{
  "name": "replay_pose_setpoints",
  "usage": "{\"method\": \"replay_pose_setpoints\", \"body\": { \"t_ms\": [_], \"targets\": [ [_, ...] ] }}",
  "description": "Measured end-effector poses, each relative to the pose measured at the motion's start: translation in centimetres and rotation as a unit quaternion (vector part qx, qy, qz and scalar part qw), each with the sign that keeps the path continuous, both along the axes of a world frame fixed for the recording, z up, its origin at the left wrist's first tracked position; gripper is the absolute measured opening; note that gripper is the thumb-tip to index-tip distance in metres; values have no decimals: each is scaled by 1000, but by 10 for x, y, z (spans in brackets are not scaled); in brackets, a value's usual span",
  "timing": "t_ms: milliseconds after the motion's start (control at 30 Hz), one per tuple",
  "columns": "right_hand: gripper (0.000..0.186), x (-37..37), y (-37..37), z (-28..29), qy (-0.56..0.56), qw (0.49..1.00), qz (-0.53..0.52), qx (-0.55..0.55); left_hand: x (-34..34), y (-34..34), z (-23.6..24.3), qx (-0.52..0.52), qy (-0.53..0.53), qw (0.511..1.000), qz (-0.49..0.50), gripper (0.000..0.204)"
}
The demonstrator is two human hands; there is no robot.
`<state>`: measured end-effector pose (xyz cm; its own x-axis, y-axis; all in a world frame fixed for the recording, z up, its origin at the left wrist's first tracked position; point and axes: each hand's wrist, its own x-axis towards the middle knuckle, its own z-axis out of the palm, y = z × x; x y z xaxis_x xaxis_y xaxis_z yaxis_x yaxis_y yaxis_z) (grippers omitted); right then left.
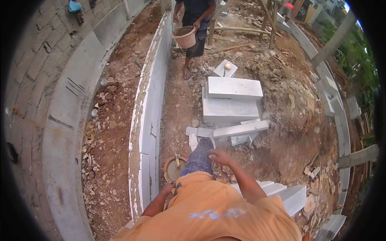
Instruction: The person applies mortar to a low wall using a trowel, then picks up white rectangular tiles and places them onto the wall. The person repeats this process, handling tiles and mortar to continue the installation.
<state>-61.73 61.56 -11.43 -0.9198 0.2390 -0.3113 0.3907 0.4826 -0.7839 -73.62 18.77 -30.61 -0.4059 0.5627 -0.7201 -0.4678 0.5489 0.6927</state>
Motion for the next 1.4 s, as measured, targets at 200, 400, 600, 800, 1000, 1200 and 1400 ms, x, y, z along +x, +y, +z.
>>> {"method": "replay_pose_setpoints", "body": {
  "t_ms": [200,400,600,800,1000,1200,1400],
  "targets": [
    [37,164,97,-89,-175,810,-524,-200,-170,128,75,-88,95,989,-73,59],
    [15,210,66,-86,-217,557,-748,-289,-321,230,71,-138,8,990,5,56],
    [24,-10,116,-86,-293,756,-517,-274,-467,306,108,-152,17,986,-62,57],
    [41,-296,286,-11,-143,903,-385,-126,-615,441,122,-166,69,977,-113,66],
    [53,-393,424,-64,-71,893,-418,-150,-691,604,120,-107,76,973,-191,70],
    [64,-464,553,-155,-100,819,-536,-179,-762,690,116,-95,174,927,-318,68],
    [54,-521,693,-222,-29,788,-578,-210,-806,763,102,-189,63,954,-225,73]
  ]
}}
